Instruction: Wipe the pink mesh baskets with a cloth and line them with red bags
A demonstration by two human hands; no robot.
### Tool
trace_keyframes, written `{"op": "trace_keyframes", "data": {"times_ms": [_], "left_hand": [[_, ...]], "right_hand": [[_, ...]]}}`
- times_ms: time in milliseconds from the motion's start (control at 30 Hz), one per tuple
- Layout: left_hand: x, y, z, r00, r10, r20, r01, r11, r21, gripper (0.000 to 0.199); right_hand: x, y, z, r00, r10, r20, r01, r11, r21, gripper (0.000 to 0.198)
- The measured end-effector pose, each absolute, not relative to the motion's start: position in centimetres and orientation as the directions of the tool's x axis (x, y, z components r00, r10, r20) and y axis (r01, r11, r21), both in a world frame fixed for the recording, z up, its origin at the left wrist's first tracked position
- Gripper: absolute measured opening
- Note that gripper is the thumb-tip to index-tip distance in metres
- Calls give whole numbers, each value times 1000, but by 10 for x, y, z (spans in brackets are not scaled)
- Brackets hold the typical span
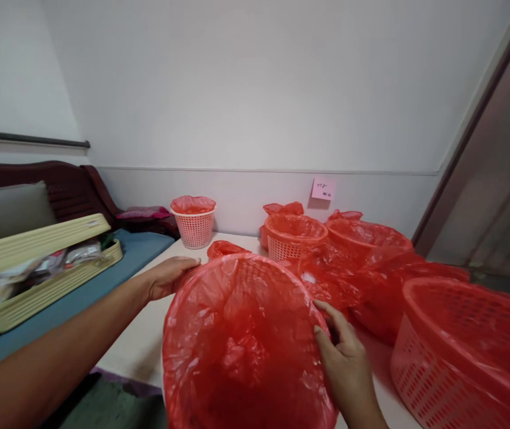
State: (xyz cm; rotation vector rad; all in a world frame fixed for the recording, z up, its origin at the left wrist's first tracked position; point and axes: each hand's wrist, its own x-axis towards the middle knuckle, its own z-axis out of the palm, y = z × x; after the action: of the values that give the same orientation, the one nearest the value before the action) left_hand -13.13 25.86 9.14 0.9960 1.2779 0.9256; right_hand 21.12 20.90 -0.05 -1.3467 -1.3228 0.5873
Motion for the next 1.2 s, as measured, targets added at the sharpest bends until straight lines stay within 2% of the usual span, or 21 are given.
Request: {"op": "trace_keyframes", "data": {"times_ms": [167,300,500,700,867,1067,1200], "left_hand": [[-138,238,93,1,978,-210,61,209,976,38],[-133,218,102,16,989,-149,151,145,978,44],[-134,222,98,-35,996,-80,206,86,975,29],[-144,227,88,-1,990,-139,-22,139,990,19],[-152,230,76,42,970,-240,-240,243,940,8],[-151,233,56,129,943,-307,-410,332,849,7],[-141,230,42,214,906,-364,-454,422,785,12]], "right_hand": [[217,219,-5,247,908,338,359,238,-902,46],[217,220,-8,228,906,357,378,256,-890,46],[220,219,-8,195,933,301,414,200,-888,47],[225,220,-9,176,939,297,447,193,-873,47],[224,219,-7,186,923,337,473,216,-854,46],[223,220,-8,191,919,345,481,219,-849,47],[222,222,-6,198,927,319,479,192,-856,48]]}}
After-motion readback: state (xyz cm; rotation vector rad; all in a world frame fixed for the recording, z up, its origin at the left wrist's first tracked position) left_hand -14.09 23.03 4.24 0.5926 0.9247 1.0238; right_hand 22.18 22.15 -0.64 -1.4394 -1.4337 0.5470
